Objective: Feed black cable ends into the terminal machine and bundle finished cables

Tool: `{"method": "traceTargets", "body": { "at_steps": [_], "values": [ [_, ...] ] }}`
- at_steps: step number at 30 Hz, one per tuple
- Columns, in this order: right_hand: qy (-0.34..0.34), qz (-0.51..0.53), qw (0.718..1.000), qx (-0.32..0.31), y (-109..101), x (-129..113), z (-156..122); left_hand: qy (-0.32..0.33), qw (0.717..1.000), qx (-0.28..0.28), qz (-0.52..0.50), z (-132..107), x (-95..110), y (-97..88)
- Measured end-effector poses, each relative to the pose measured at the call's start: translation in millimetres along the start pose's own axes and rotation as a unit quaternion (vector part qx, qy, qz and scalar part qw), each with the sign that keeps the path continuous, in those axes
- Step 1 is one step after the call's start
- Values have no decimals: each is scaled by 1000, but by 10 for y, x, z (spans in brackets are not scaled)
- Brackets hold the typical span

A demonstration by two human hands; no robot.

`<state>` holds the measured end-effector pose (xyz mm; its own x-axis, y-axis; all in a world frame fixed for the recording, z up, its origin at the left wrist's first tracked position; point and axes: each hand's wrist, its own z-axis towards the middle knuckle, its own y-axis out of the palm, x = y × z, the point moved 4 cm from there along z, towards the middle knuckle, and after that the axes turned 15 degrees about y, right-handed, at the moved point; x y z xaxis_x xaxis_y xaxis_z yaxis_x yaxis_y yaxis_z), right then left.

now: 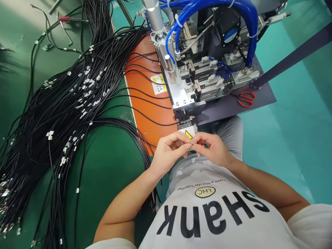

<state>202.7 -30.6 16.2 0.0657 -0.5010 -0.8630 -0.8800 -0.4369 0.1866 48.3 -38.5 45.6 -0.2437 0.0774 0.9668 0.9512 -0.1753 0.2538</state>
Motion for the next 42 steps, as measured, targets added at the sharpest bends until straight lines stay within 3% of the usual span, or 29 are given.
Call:
{"method": "traceTargets", "body": {
  "at_steps": [12, 20, 29, 38, 42],
  "values": [
    [-62, -77, 990, 102, 69, -25, -19, -10, 996, 59, 59, -12, -57, -16],
    [-61, -60, 991, 102, 100, -32, -15, 2, 992, 86, 92, -35, -52, -6],
    [-67, -54, 992, 93, 138, -26, -15, 28, 996, 86, 19, -55, -102, -20],
    [-66, -69, 991, 97, 138, -4, -8, 1, 993, 113, -25, -76, -157, -19],
    [-63, -73, 990, 106, 122, -23, -20, -3, 994, 106, 21, -67, -102, -13]
  ]
}}
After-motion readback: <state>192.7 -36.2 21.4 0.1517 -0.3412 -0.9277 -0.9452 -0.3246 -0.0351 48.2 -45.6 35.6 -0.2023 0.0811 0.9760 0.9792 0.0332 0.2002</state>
